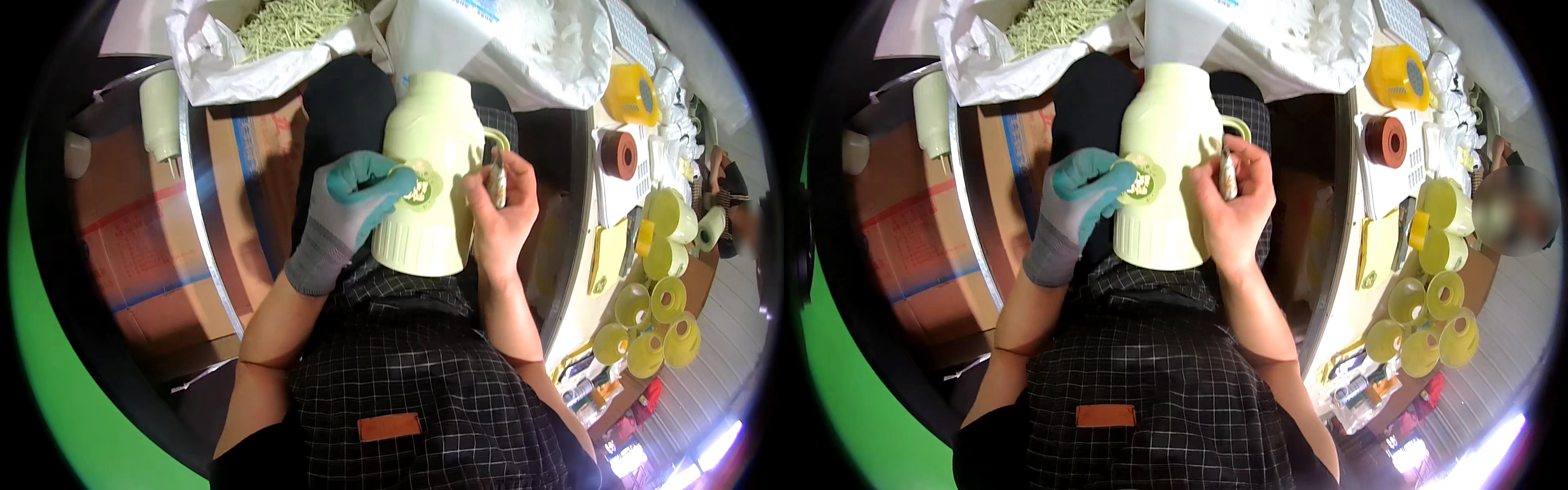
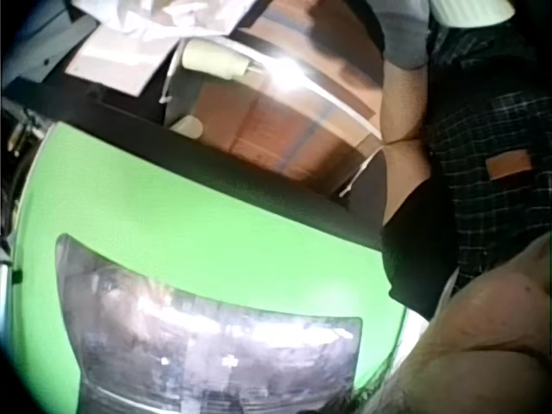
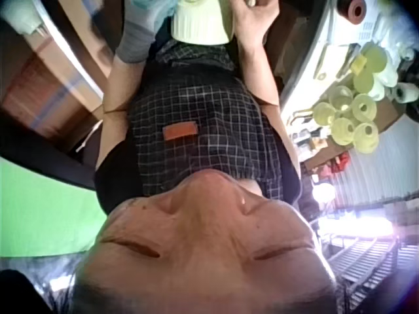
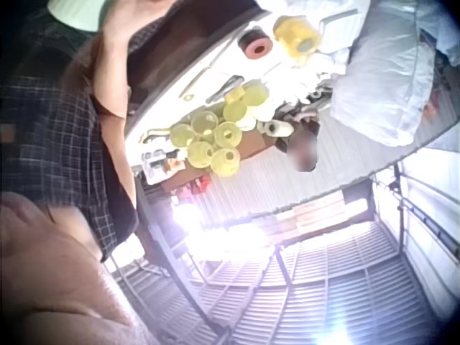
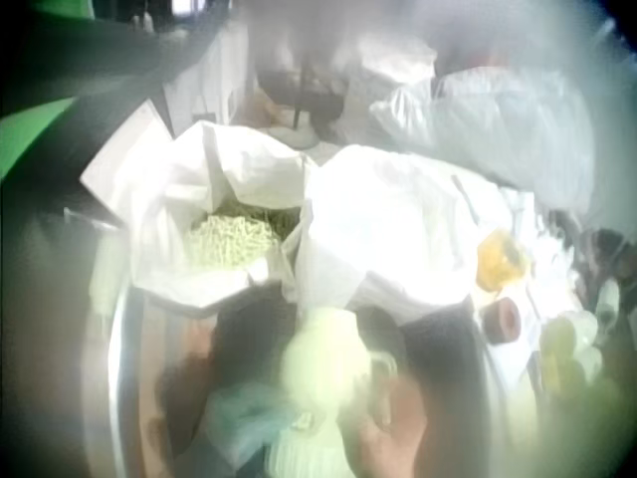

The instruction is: The person applies adhesive labels and a circular sticker to a plastic jug, then places it on a conveyor and processes another jug.

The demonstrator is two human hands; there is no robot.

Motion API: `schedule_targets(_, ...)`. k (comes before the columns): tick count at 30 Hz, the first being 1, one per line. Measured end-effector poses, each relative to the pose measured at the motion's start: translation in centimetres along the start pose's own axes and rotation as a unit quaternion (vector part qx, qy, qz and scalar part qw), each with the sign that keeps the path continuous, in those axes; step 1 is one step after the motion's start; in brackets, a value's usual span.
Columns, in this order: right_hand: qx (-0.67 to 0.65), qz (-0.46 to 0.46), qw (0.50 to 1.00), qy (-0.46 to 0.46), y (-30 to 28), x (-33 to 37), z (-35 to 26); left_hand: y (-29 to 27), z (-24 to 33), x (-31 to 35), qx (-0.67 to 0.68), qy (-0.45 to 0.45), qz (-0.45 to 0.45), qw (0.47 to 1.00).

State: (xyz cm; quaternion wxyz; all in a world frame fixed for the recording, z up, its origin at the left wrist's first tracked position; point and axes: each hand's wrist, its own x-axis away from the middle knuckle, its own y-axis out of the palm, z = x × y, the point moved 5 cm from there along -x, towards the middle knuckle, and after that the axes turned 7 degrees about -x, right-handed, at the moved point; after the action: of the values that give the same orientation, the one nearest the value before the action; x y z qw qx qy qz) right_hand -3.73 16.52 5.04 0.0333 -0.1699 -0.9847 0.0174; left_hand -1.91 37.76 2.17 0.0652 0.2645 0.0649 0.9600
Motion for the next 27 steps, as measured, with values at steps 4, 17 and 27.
schedule_targets(4, -0.088, -0.025, 0.996, 0.023, 0.5, 0.2, 0.4, 0.4, 0.8, -0.1, -0.014, -0.021, 0.015, 1.000)
schedule_targets(17, -0.088, -0.026, 0.996, 0.005, 0.6, 0.3, 0.6, 2.7, 1.6, 0.0, -0.116, 0.045, 0.084, 0.989)
schedule_targets(27, 0.128, -0.045, 0.989, -0.061, 1.5, 0.5, -0.4, 4.0, 4.6, 1.6, -0.501, 0.308, 0.154, 0.794)
